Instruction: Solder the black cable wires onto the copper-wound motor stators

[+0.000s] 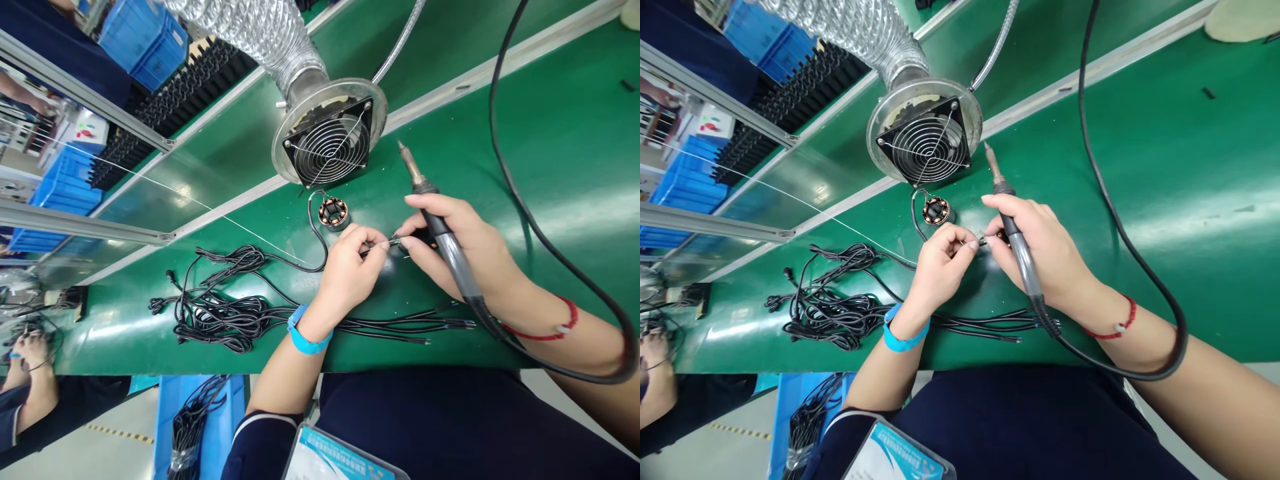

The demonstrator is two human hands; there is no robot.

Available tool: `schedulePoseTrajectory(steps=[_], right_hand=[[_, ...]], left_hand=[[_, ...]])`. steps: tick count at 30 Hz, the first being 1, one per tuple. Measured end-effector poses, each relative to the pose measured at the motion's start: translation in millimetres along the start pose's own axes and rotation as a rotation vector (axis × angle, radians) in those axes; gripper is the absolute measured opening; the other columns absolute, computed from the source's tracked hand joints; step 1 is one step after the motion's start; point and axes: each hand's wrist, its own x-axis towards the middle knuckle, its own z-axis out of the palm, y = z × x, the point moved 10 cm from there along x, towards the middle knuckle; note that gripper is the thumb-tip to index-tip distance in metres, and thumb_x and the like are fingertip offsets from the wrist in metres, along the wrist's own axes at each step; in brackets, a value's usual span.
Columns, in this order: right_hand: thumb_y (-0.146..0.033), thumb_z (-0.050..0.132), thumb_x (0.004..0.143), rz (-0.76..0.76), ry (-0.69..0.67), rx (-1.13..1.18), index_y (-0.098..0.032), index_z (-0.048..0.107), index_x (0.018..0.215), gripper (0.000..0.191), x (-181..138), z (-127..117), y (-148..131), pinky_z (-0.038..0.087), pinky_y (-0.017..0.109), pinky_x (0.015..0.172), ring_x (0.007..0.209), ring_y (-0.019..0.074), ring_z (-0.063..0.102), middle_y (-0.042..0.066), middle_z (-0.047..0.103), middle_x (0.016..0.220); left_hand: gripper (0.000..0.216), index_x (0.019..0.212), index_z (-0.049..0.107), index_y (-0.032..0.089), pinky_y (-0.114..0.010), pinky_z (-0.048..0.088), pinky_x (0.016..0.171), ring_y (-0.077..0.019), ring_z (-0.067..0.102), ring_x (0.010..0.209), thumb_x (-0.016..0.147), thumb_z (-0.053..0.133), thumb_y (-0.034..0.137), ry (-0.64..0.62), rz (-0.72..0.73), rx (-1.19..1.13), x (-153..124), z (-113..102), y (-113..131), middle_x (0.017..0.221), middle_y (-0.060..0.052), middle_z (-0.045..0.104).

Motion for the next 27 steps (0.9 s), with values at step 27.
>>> schedulePoseTrajectory(steps=[27], right_hand=[[-0.046, 0.063, 0.097, -0.007, 0.261, -0.103, -0.025, 0.069, 0.104, 0.022, -57, -55, 3, 0.056, 0.030, 0.061, 0.071, 0.0173, 0.072, 0.006, 0.075, 0.090]], left_hand=[[0.010, 0.076, 0.063, 0.015, -0.021, 0.036, 0.058, -0.0053, 0.045, 0.058, 0.085, 0.065, 0.011, 0.019, -0.283, -0.157, -2, 11, -32, 0.071, 0.004, 0.058]])
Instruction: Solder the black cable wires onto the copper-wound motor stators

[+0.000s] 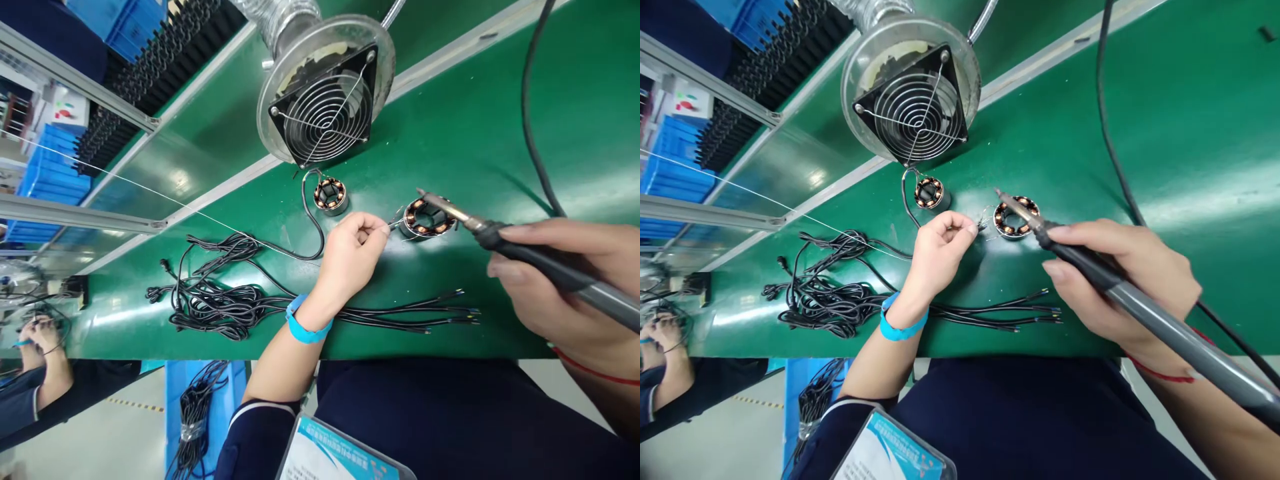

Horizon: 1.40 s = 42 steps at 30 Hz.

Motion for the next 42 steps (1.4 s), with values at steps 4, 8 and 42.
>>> schedulePoseTrajectory(steps=[4, 8, 42], right_hand=[[-0.057, 0.056, 0.098, 0.067, -0.049, 0.072, -0.025, 0.070, 0.094, 0.035, -14, 5, 16, 0.058, 0.031, 0.062, 0.067, 0.0180, 0.071, 0.006, 0.072, 0.080], [-0.058, 0.059, 0.094, 0.173, -0.117, 0.015, -0.028, 0.073, 0.097, 0.034, -20, 6, 20, 0.058, 0.032, 0.060, 0.069, 0.0195, 0.069, 0.006, 0.071, 0.081], [-0.036, 0.061, 0.099, -0.007, -0.273, 0.135, -0.029, 0.064, 0.121, 0.023, 9, 19, -9, 0.059, 0.028, 0.065, 0.072, 0.0150, 0.070, 0.003, 0.073, 0.091]], left_hand=[[0.012, 0.075, 0.063, 0.016, -0.021, 0.035, 0.054, -0.0053, 0.044, 0.055, 0.084, 0.065, 0.009, 0.009, -0.029, -0.002, -2, 0, -2, 0.064, 0.005, 0.057], [0.014, 0.072, 0.061, 0.017, -0.020, 0.033, 0.051, -0.0051, 0.041, 0.051, 0.084, 0.066, 0.010, 0.019, -0.055, -0.007, -4, 0, -2, 0.059, 0.006, 0.054], [0.012, 0.073, 0.060, 0.017, -0.018, 0.036, 0.050, -0.0048, 0.041, 0.051, 0.083, 0.064, 0.010, 0.042, -0.028, -0.045, -2, -1, 1, 0.060, 0.006, 0.054]])
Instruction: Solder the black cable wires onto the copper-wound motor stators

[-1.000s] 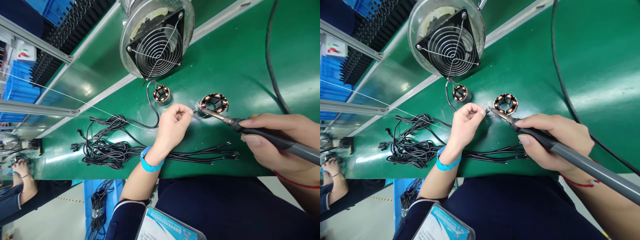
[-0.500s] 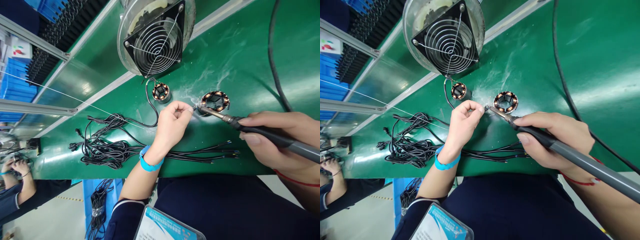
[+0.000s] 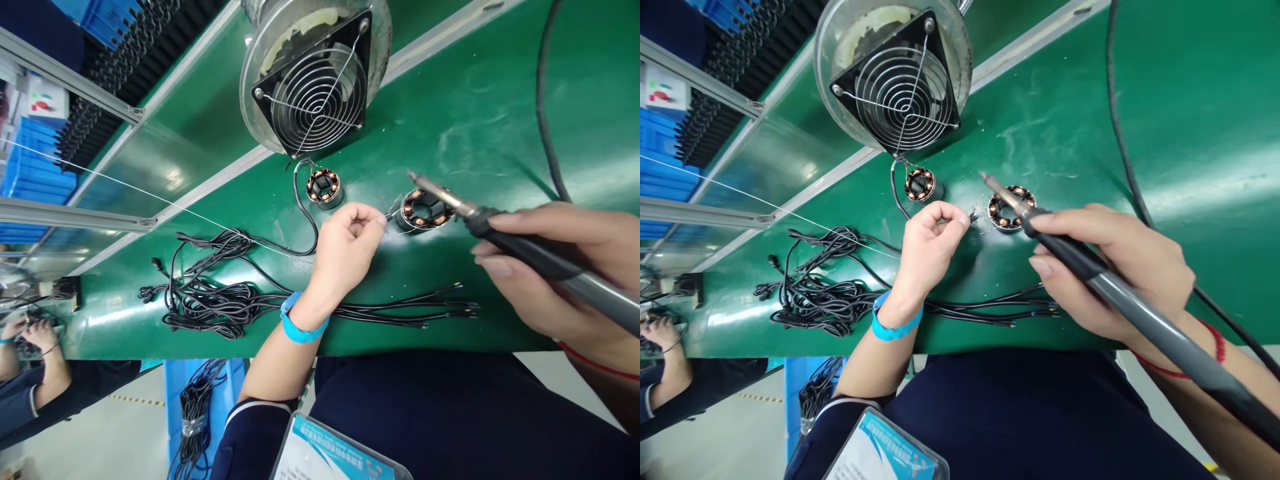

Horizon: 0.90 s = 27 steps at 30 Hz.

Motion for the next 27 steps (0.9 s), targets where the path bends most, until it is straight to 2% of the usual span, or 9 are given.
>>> schedulePoseTrajectory(steps=[3, 4, 7, 11, 14, 17, 22, 25, 27], right_hand=[[-0.029, 0.060, 0.100, 0.055, 0.036, -0.068, -0.032, 0.059, 0.137, 0.037, 14, -4, -7, 0.061, 0.032, 0.090, 0.101, 0.0178, 0.073, 0.002, 0.074, 0.117], [-0.029, 0.060, 0.101, 0.076, 0.051, -0.088, -0.033, 0.057, 0.140, 0.040, 19, -5, -7, 0.060, 0.030, 0.093, 0.106, 0.0176, 0.072, 0.001, 0.073, 0.120], [-0.034, 0.055, 0.103, 0.099, -0.018, -0.113, -0.032, 0.055, 0.143, 0.040, 33, 8, -3, 0.061, 0.028, 0.083, 0.104, 0.0175, 0.072, -0.001, 0.075, 0.114], [-0.034, 0.053, 0.099, 0.057, -0.114, -0.148, -0.028, 0.055, 0.140, 0.042, 41, 29, 4, 0.059, 0.042, 0.086, 0.102, 0.0255, 0.072, 0.002, 0.075, 0.111], [-0.029, 0.055, 0.096, 0.060, -0.090, -0.139, -0.030, 0.054, 0.140, 0.044, 39, 32, 6, 0.055, 0.044, 0.087, 0.101, 0.0269, 0.071, 0.002, 0.074, 0.109], [-0.029, 0.056, 0.095, 0.069, -0.019, -0.184, -0.028, 0.053, 0.140, 0.045, 34, 28, 5, 0.053, 0.045, 0.083, 0.098, 0.0288, 0.070, 0.003, 0.074, 0.101], [-0.033, 0.053, 0.097, 0.004, -0.062, -0.308, -0.026, 0.054, 0.137, 0.040, 31, 38, 1, 0.047, 0.043, 0.074, 0.084, 0.0277, 0.067, 0.005, 0.074, 0.095], [-0.033, 0.051, 0.098, -0.007, -0.065, -0.300, -0.027, 0.053, 0.137, 0.040, 31, 41, 0, 0.048, 0.043, 0.073, 0.085, 0.0273, 0.067, 0.005, 0.074, 0.097], [-0.031, 0.053, 0.097, 0.020, -0.052, -0.220, -0.029, 0.051, 0.138, 0.040, 32, 40, 0, 0.050, 0.043, 0.077, 0.090, 0.0274, 0.069, 0.003, 0.073, 0.095]], left_hand=[[0.012, 0.074, 0.062, 0.017, -0.019, 0.036, 0.052, -0.0052, 0.044, 0.053, 0.082, 0.064, 0.009, 0.009, 0.044, 0.004, 0, -1, 3, 0.064, 0.005, 0.057], [0.011, 0.075, 0.062, 0.017, -0.019, 0.036, 0.052, -0.0053, 0.044, 0.054, 0.083, 0.064, 0.009, 0.010, 0.057, 0.009, 0, -1, 3, 0.065, 0.005, 0.058], [0.011, 0.075, 0.062, 0.017, -0.020, 0.037, 0.054, -0.0055, 0.045, 0.055, 0.084, 0.064, 0.010, 0.016, 0.082, 0.038, 0, -1, 5, 0.068, 0.004, 0.058], [0.010, 0.075, 0.061, 0.016, -0.020, 0.037, 0.056, -0.0052, 0.045, 0.056, 0.084, 0.064, 0.011, 0.016, 0.099, 0.063, 0, -2, 8, 0.070, 0.004, 0.057], [0.011, 0.074, 0.061, 0.015, -0.020, 0.038, 0.058, -0.0053, 0.045, 0.059, 0.083, 0.064, 0.010, 0.016, 0.096, 0.051, 0, -2, 8, 0.072, 0.004, 0.058], [0.011, 0.074, 0.061, 0.016, -0.019, 0.035, 0.054, -0.0050, 0.043, 0.054, 0.083, 0.065, 0.010, -0.029, 0.022, -0.008, 1, 1, 3, 0.064, 0.005, 0.055], [0.015, 0.072, 0.058, 0.016, -0.018, 0.028, 0.045, -0.0031, 0.034, 0.043, 0.085, 0.065, 0.015, -0.153, -0.128, -0.143, -3, 11, -2, 0.049, 0.010, 0.044], [0.012, 0.075, 0.059, 0.016, -0.017, 0.033, 0.046, -0.0039, 0.038, 0.042, 0.087, 0.061, 0.016, -0.194, -0.116, -0.167, -6, 12, 1, 0.048, 0.010, 0.045], [0.009, 0.080, 0.062, 0.016, -0.018, 0.039, 0.048, -0.0045, 0.044, 0.044, 0.089, 0.061, 0.018, -0.179, -0.037, -0.131, -6, 9, 5, 0.055, 0.007, 0.053]])
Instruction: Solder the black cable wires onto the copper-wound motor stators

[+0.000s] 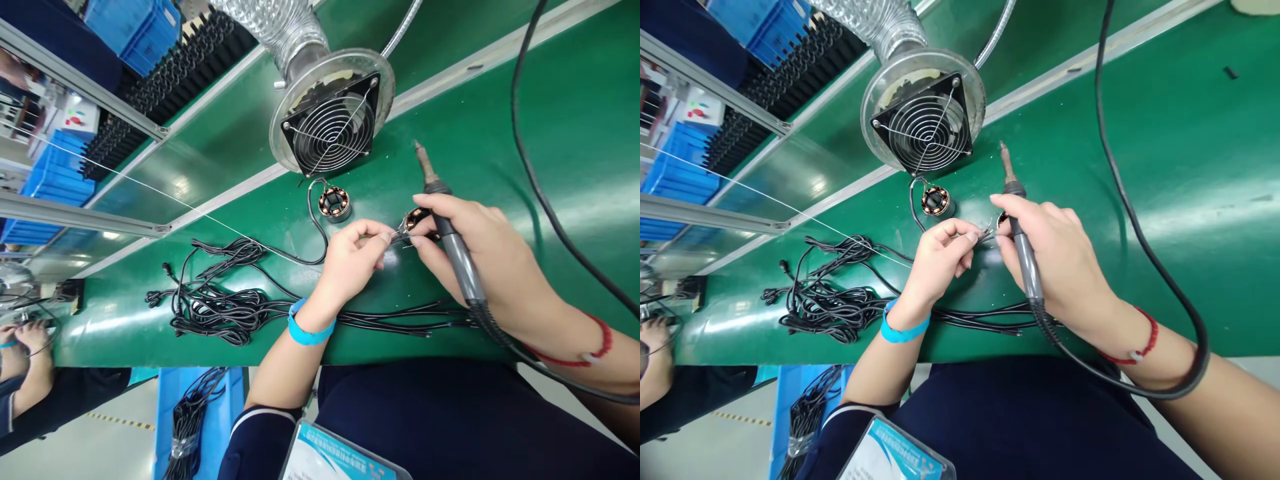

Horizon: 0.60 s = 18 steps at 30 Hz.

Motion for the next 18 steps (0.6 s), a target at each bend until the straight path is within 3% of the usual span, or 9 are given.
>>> schedulePoseTrajectory(steps=[4, 7, 14, 18], right_hand=[[-0.027, 0.056, 0.095, 0.062, 0.028, 0.156, -0.035, 0.047, 0.139, 0.046, 1, -4, 1, 0.054, 0.043, 0.087, 0.099, 0.0259, 0.070, 0.000, 0.071, 0.095], [-0.030, 0.057, 0.095, 0.072, 0.031, 0.196, -0.035, 0.047, 0.139, 0.045, 2, -4, 2, 0.056, 0.043, 0.087, 0.096, 0.0253, 0.071, -0.001, 0.071, 0.093], [-0.026, 0.059, 0.091, 0.124, 0.065, 0.242, -0.028, 0.055, 0.131, 0.041, 5, 0, 12, 0.057, 0.033, 0.081, 0.087, 0.0184, 0.071, -0.002, 0.071, 0.090], [-0.025, 0.058, 0.094, 0.074, 0.055, 0.199, -0.028, 0.054, 0.133, 0.040, 3, -3, 10, 0.056, 0.037, 0.084, 0.095, 0.0208, 0.071, 0.000, 0.073, 0.094]], left_hand=[[0.009, 0.085, 0.070, 0.018, -0.024, 0.054, 0.069, -0.0103, 0.064, 0.074, 0.090, 0.064, 0.020, 0.109, 0.388, 0.263, -9, -7, 28, 0.093, -0.004, 0.070], [0.013, 0.087, 0.073, 0.019, -0.030, 0.056, 0.085, -0.0157, 0.067, 0.095, 0.093, 0.062, 0.018, 0.136, 0.603, 0.498, -20, 0, 42, 0.098, -0.006, 0.071], [0.010, 0.091, 0.068, 0.018, -0.031, 0.054, 0.083, -0.0162, 0.064, 0.093, 0.093, 0.059, 0.012, 0.167, 0.799, 0.649, -31, 8, 52, 0.095, -0.007, 0.069], [0.015, 0.083, 0.066, 0.019, -0.029, 0.051, 0.080, -0.0152, 0.062, 0.086, 0.091, 0.057, 0.010, 0.181, 0.767, 0.670, -28, 7, 50, 0.088, -0.005, 0.066]])
